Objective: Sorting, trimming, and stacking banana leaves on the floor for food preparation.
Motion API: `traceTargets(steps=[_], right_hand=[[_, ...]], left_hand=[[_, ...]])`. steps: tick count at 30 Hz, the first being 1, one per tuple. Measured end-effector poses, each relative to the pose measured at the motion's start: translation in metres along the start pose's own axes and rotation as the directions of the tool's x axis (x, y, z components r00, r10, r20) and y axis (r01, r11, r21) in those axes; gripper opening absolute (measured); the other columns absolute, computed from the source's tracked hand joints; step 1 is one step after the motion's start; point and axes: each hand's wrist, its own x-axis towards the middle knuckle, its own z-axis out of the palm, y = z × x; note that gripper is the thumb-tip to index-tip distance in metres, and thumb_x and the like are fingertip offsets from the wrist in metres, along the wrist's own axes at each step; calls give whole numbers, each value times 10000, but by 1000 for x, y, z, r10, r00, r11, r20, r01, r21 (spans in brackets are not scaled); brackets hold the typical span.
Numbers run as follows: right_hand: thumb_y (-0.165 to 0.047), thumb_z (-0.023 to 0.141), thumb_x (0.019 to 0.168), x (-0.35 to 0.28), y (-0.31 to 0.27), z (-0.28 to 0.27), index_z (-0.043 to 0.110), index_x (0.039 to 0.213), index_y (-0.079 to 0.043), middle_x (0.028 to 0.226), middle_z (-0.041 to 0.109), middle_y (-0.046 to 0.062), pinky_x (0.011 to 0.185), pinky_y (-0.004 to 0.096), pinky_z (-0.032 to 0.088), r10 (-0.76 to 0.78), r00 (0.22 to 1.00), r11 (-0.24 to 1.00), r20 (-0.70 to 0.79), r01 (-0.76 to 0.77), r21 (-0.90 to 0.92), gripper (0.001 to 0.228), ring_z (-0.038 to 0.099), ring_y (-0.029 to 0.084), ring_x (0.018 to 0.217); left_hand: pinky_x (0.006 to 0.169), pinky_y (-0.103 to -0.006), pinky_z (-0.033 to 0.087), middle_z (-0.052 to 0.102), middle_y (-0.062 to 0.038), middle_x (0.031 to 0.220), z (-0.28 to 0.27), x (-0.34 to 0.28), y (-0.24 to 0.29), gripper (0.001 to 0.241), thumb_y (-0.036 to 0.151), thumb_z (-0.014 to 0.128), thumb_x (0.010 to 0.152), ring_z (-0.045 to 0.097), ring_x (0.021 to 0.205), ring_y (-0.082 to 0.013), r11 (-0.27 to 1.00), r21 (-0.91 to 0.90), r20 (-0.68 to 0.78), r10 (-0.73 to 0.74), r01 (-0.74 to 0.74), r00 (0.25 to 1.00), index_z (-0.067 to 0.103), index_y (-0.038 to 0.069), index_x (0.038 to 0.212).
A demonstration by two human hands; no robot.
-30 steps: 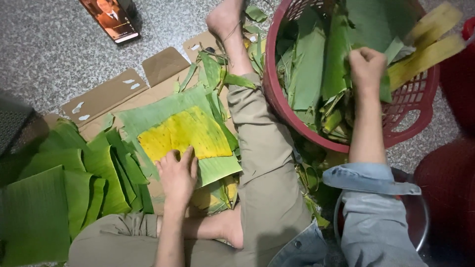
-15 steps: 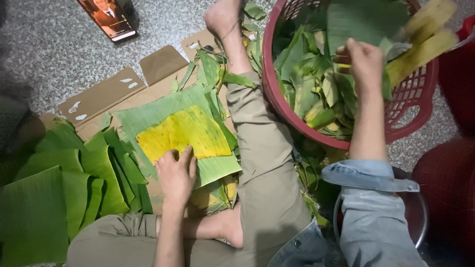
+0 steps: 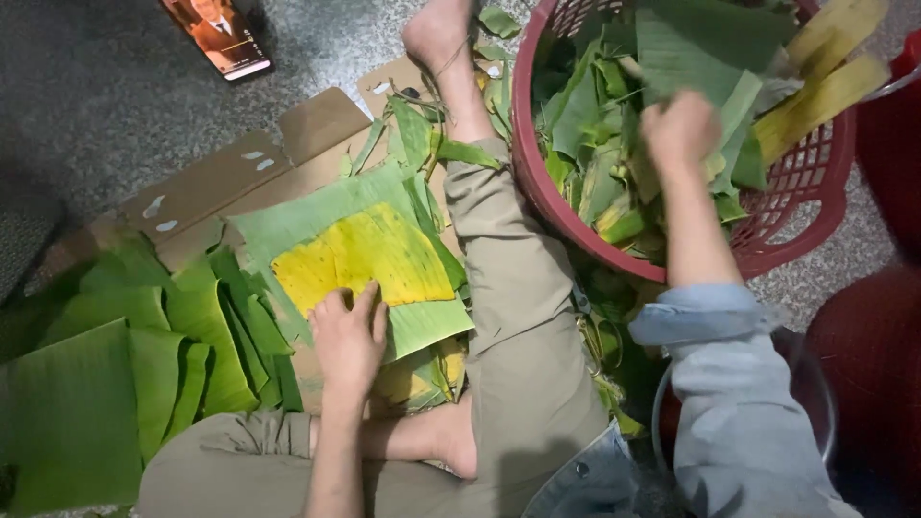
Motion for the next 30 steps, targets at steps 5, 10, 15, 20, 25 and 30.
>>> traceTargets(steps=[5,10,15,20,25,30], right_hand=[[-149,806,829,20,53,2,799,808,-170,661,691,30,571,287,528,133,871,715,-474,246,654,31,698,141,648],[-348,709,937,-21,-6,-78,636,1046,-203,936,785,90,692,435,718,138,988,32,63,-68,997,196,827,223,822],[-138,703,970,-64,-38,-81,718,1170,-34,961,710,260,755,532,547,-387,922,612,5,253,749,226,704,419,877],[-513,790,785,-56,-48,-57,838,1030,-132,1074,790,227,917,583,558,-165,813,960,558,263,-100,456,713,445,1112],[-572,687,860,-59,-41,-73,818,1052,-134,1050,789,214,941,575,535,-210,766,967,607,256,11,497,700,437,1121],[-589,686,891,-80,-61,-123,768,1215,-28,734,726,283,528,403,512,-218,511,974,831,59,219,653,643,333,531]], left_hand=[[1084,-664,424,646,-117,1153,-1,3,2,327,406,650,975,631,1118,-342,1000,-19,17,-3,3,1000,739,309,1274],[1085,-661,420,639,-115,1150,9,3,-3,328,414,649,969,626,1114,-341,1000,-28,3,2,-2,1000,737,315,1270],[1082,-656,423,634,-119,1143,11,2,-5,337,408,649,967,621,1110,-343,1000,-15,-1,7,-7,1000,731,309,1278],[1079,-639,430,632,-119,1136,17,2,-6,324,395,671,954,619,1109,-346,1000,-19,-16,4,-4,1000,741,317,1260],[1058,-633,446,638,-119,1135,16,3,-6,323,398,665,956,631,1101,-351,1000,-20,-21,14,-15,1000,739,316,1259],[1037,-622,457,641,-122,1112,32,4,-11,327,415,674,930,636,1077,-349,1000,11,-43,18,-18,999,740,318,1236]])
